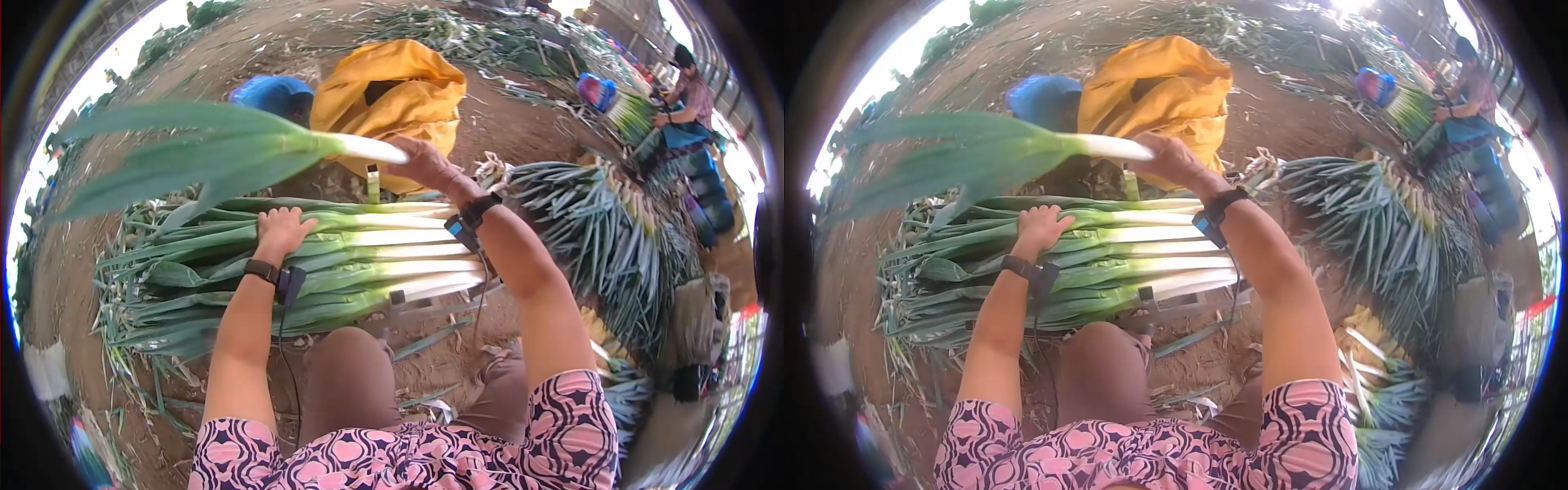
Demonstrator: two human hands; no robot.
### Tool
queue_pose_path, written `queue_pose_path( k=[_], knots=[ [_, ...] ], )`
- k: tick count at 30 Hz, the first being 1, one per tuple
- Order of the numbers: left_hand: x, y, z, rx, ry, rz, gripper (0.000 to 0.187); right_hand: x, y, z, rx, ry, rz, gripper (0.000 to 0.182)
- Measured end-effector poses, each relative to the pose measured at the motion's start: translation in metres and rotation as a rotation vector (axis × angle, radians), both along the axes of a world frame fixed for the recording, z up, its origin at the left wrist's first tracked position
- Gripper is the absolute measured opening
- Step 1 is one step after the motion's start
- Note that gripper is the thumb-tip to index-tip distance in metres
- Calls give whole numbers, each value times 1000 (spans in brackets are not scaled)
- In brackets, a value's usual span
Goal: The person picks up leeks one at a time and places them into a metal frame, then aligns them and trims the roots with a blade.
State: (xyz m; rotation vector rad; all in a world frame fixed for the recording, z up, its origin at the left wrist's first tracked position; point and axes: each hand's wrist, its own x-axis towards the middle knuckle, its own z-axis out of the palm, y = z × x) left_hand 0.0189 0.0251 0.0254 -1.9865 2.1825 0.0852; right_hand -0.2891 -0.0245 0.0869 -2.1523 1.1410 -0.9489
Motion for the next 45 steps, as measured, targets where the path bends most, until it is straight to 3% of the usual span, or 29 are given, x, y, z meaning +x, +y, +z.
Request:
queue_pose_path(
  k=[4, 5, 8, 12, 15, 18, 21, 24, 27, 34, 38, 40, 43, 45],
  knots=[
    [-3, 4, 8, 33, 41, 20, 58, -3, -16, -46, 136, 68, 2, 40],
    [-7, 7, 20, 133, 156, 77, 57, -7, -15, -56, 174, 83, -6, 40],
    [6, 7, -16, -272, 159, -87, 57, -25, -15, -90, 237, 150, -37, 41],
    [0, 10, -1, -96, 296, 11, 57, -29, -19, -132, 103, 288, -81, 43],
    [-3, 13, 6, -51, 250, -6, 60, -23, -21, -158, 19, 357, -65, 39],
    [0, 14, -3, -154, 315, -24, 59, -22, -21, -165, -21, 334, -45, 36],
    [-4, 8, 8, 162, 242, 158, 60, -25, -27, -170, 19, 325, -59, 38],
    [-8, 13, 13, 89, 235, 121, 61, -9, -3, -169, 91, 454, -205, 39],
    [-8, 14, 13, 93, 238, 132, 60, -7, 7, -175, 119, 352, -233, 41],
    [-4, 17, 6, -82, 240, -23, 52, 1, 27, -165, 197, 431, -236, 44],
    [-5, 19, 9, -144, 258, -74, 50, -4, 35, -176, 35, 229, -136, 44],
    [-7, 17, 12, -52, 203, -24, 47, -7, 37, -172, 64, 220, -100, 44],
    [-2, 19, 0, -213, 169, -131, 40, -8, 37, -170, 72, 238, -93, 43],
    [-23, 32, 23, -255, 9, -231, 36, -9, 38, -171, 78, 286, -103, 43]
  ],
)
